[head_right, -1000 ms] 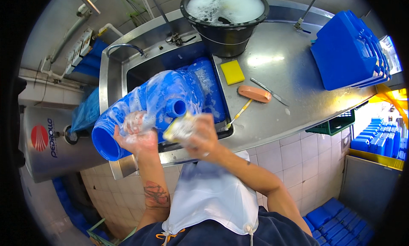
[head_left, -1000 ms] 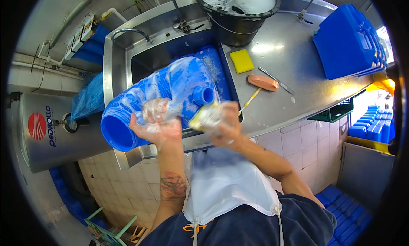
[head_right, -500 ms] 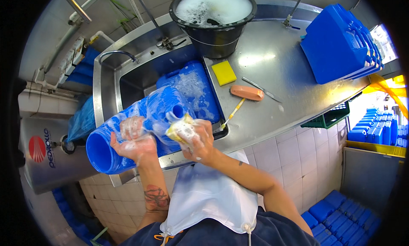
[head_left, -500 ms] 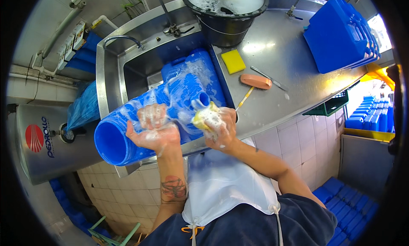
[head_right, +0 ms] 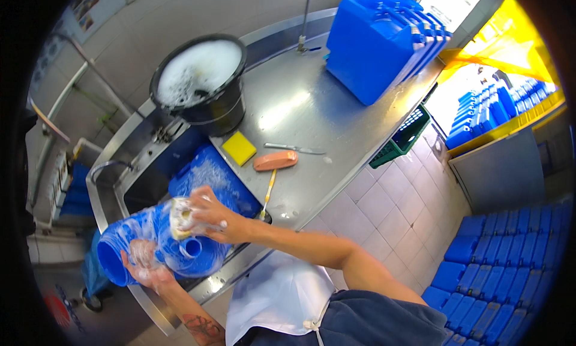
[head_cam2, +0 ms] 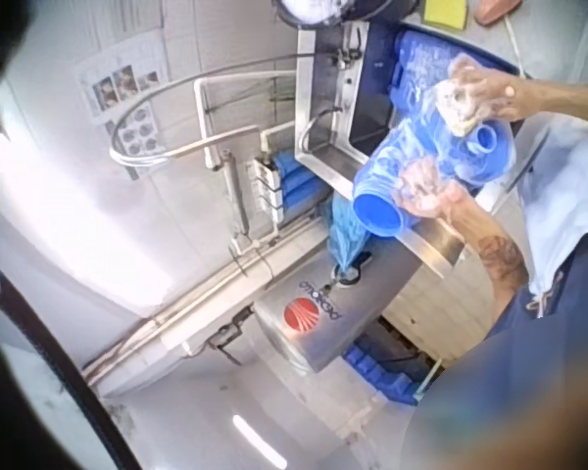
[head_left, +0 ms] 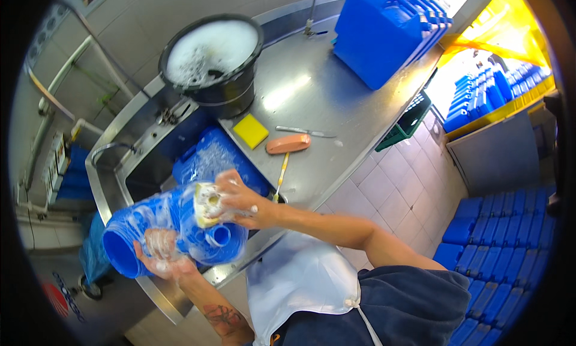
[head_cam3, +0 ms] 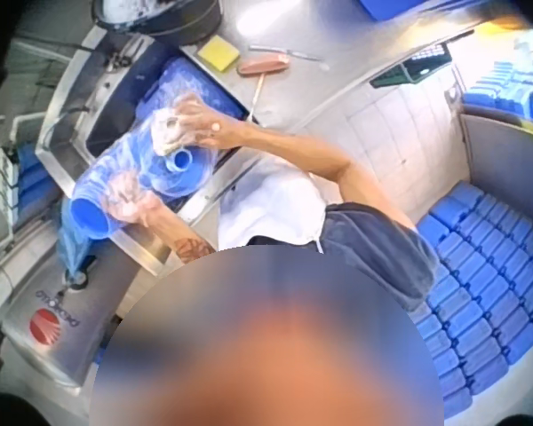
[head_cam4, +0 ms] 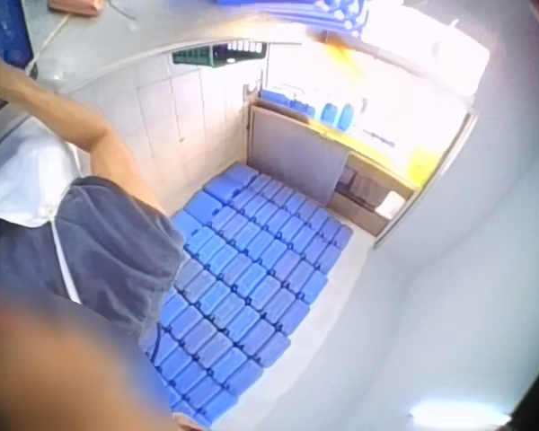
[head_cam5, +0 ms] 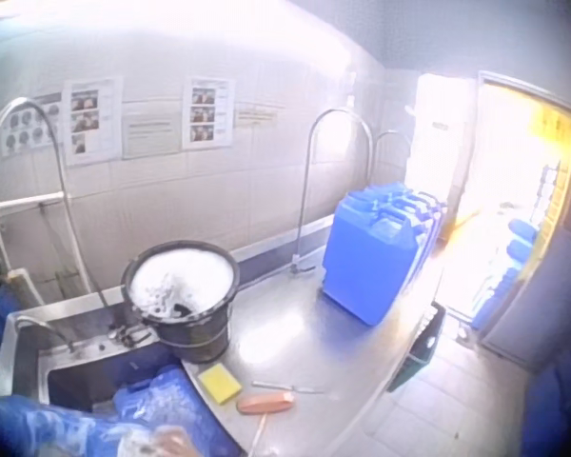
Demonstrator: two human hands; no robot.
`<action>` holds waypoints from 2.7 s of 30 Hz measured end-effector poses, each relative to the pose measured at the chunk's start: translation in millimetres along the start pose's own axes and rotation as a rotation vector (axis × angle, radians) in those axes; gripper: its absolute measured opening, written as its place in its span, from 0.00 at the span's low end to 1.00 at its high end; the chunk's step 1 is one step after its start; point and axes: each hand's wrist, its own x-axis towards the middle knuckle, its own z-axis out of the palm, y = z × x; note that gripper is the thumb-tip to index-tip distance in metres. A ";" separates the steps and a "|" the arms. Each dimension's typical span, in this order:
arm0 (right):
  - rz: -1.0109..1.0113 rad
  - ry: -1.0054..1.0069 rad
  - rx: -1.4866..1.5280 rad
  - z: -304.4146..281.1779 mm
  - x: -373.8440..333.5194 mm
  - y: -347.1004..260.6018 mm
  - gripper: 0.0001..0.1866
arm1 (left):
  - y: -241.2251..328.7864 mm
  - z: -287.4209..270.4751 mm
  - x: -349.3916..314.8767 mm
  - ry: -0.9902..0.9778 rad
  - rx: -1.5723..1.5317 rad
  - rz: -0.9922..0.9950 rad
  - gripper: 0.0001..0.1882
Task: The person repeatedly washes large blue plastic containers in a stainless steel sink. They scrub the containers with a sponge, rinse them under running water, and place them on a nearby counter. The person handles multiple containers one at a time, moving them between the sink and the counter.
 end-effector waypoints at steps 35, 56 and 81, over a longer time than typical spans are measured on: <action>0.142 -0.368 -0.602 39.0 159.5 253.8 0.14 | 55.0 -28.7 30.6 0.481 1.131 -0.318 0.20; 0.471 -1.030 -1.426 64.2 189.7 388.6 0.17 | 38.8 -23.6 57.1 0.376 1.131 -0.322 0.22; 0.480 -0.704 -1.077 35.8 140.9 323.8 0.32 | 36.3 -17.5 70.7 0.359 1.283 -0.279 0.25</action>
